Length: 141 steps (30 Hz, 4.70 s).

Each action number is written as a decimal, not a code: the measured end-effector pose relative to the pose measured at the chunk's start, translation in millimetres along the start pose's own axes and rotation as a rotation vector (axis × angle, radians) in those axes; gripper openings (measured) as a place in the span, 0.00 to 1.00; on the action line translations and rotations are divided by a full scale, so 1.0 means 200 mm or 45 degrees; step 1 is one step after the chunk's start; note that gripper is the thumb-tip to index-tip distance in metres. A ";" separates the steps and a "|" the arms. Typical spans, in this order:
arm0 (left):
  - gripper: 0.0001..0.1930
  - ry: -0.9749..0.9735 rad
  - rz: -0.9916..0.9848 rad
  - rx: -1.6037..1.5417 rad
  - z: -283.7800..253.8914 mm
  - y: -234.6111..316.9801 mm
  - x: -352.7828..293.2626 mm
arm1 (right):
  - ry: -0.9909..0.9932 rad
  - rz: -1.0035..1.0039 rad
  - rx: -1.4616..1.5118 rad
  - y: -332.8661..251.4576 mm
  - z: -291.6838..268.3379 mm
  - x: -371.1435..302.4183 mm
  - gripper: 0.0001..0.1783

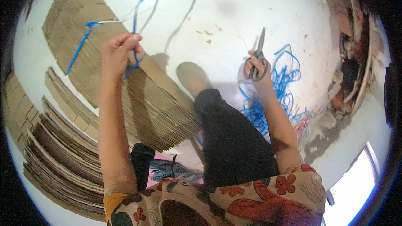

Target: The person gathers stacks of flat cardboard pieces, aligns them, and ties them into bundles using blue plastic straps. They use scissors to cut the straps and place the finished bundles on the floor.

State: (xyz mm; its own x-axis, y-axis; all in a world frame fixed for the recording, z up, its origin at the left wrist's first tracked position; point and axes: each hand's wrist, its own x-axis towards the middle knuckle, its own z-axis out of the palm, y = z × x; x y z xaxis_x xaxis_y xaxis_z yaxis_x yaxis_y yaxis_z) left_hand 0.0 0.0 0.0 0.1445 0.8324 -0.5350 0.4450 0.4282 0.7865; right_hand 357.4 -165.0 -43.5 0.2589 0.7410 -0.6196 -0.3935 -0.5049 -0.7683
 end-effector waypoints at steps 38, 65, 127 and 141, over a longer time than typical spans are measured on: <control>0.08 0.079 0.540 0.542 -0.17 0.13 0.41 | -0.937 -0.188 -1.006 0.11 0.94 0.18 0.26; 0.04 -0.214 0.336 0.585 -0.37 0.50 0.49 | -0.901 -0.599 -1.230 0.05 1.46 0.50 0.33; 0.46 0.812 0.020 0.558 -1.71 0.79 -1.51 | -0.524 0.518 0.264 -0.59 2.47 -0.92 0.26; 0.28 0.782 -0.309 0.543 -2.91 1.09 -1.98 | -0.747 0.750 0.107 -0.85 3.43 -1.78 0.26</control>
State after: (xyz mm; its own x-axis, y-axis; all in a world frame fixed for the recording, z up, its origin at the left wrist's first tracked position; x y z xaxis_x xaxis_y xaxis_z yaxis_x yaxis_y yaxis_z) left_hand -474.9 -30.5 563.0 -0.4591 0.8317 -0.3122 0.7206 0.5542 0.4166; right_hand -272.8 -40.1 418.6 -0.5022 0.4881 -0.7138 -0.3910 -0.8644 -0.3160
